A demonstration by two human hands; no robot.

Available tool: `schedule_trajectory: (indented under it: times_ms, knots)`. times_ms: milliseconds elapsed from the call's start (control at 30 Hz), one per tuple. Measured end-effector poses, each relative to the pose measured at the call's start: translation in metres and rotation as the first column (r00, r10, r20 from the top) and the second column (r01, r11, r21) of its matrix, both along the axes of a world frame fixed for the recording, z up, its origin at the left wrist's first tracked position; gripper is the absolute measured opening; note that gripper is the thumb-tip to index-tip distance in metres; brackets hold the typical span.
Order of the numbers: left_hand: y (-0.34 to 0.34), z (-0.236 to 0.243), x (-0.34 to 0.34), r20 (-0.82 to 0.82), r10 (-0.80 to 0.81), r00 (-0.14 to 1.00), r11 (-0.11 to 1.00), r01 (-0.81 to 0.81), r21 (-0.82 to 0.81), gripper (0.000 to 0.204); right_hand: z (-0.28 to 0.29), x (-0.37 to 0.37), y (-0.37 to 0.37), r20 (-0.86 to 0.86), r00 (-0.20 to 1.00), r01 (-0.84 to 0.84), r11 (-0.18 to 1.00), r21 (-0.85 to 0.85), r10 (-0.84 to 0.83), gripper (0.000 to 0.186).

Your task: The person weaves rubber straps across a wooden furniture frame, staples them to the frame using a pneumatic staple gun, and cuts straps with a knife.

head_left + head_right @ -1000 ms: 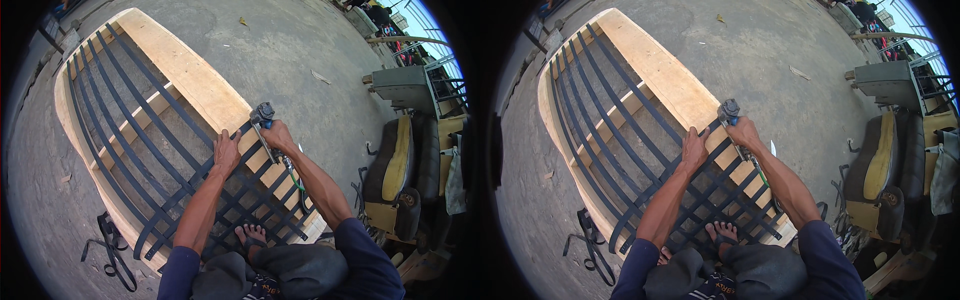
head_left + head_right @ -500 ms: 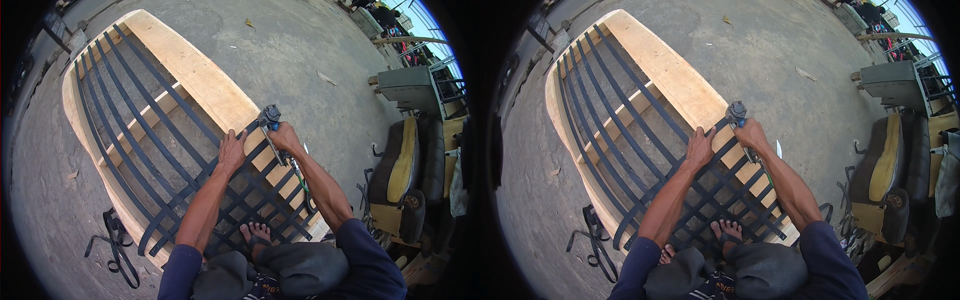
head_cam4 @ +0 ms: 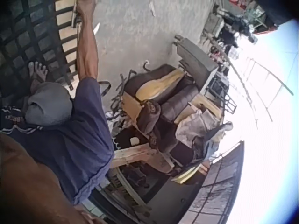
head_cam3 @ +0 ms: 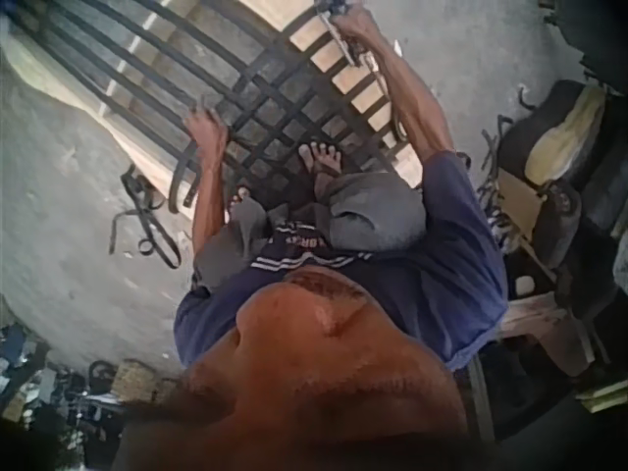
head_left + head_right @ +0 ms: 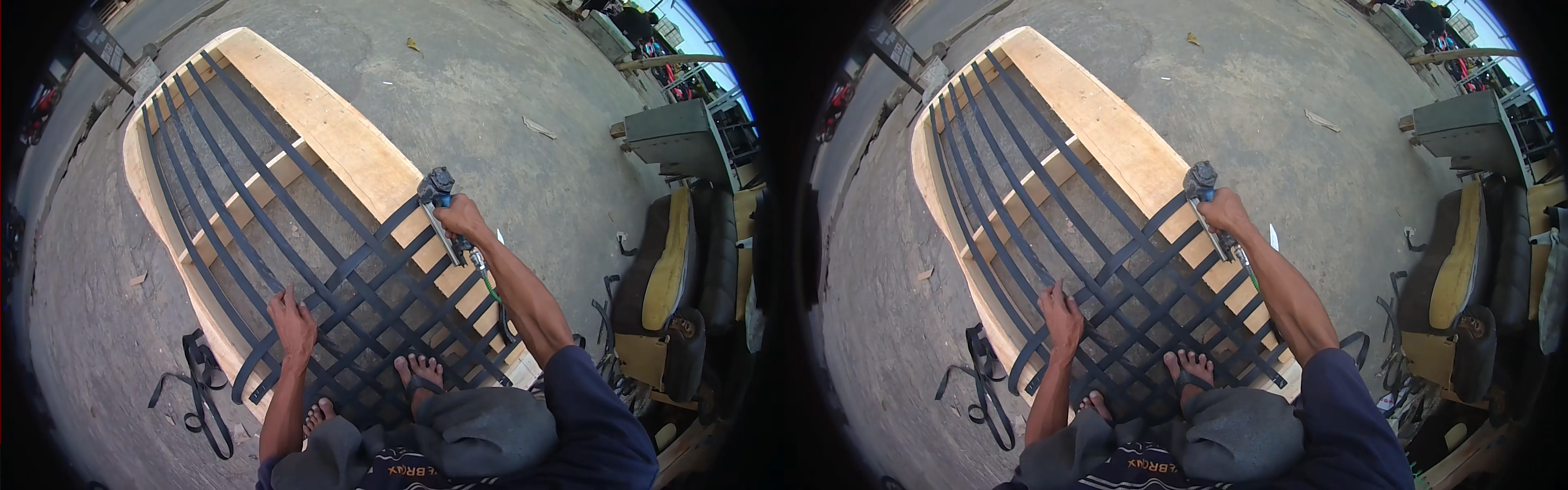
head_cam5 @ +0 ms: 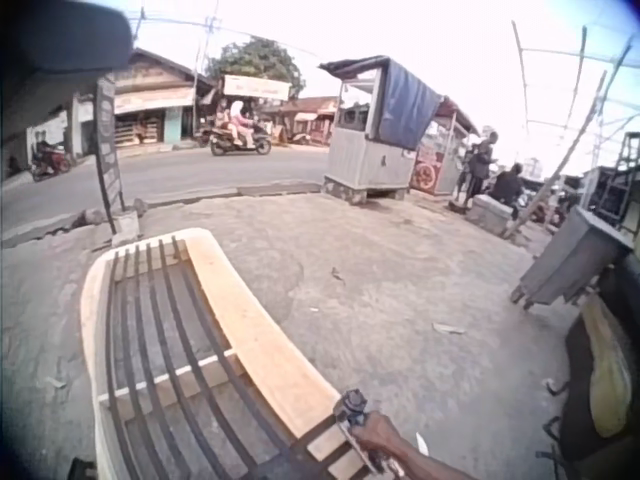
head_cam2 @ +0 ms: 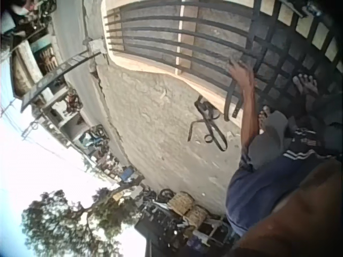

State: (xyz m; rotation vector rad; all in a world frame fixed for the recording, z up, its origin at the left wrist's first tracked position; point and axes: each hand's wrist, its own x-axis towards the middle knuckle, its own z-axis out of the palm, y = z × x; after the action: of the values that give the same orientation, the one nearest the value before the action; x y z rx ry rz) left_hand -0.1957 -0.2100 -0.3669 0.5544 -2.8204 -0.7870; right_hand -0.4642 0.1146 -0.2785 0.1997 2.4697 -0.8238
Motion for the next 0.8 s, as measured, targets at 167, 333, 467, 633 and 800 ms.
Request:
schedule_trajectory:
  times_ms: [167, 333, 467, 633, 800]
  knots:
    - [-0.120, -0.020, 0.190, 0.187, 0.415, 0.890, 0.901, -0.374, -0.222, 0.047, 0.015, 0.084, 0.016, 0.032, 0.973, 0.225, 0.906, -0.358, -0.229, 0.023]
    - [-0.151, -0.010, 0.212, 0.145, 0.433, 0.890, 0.899, -0.413, -0.148, 0.028, 0.036, 0.161, -0.014, 0.179, 0.976, 0.181, 0.912, -0.367, -0.121, 0.019]
    - [-0.151, -0.017, 0.206, 0.266, 0.455, 0.850, 0.888, -0.414, -0.197, 0.053, 0.070, 0.174, -0.071, 0.109, 0.990, -0.049, 0.940, -0.337, 0.091, 0.017]
    - [-0.190, 0.003, 0.202, 0.324, 0.550, 0.770, 0.827, -0.556, -0.084, 0.051, 0.136, 0.185, -0.189, 0.100, 0.892, -0.423, 0.892, -0.161, 0.441, 0.024]
    - [-0.223, 0.004, 0.217, 0.294, 0.443, 0.847, 0.891, -0.451, -0.044, 0.044, 0.113, 0.210, -0.301, 0.285, 0.678, -0.682, 0.724, -0.097, 0.677, 0.027]
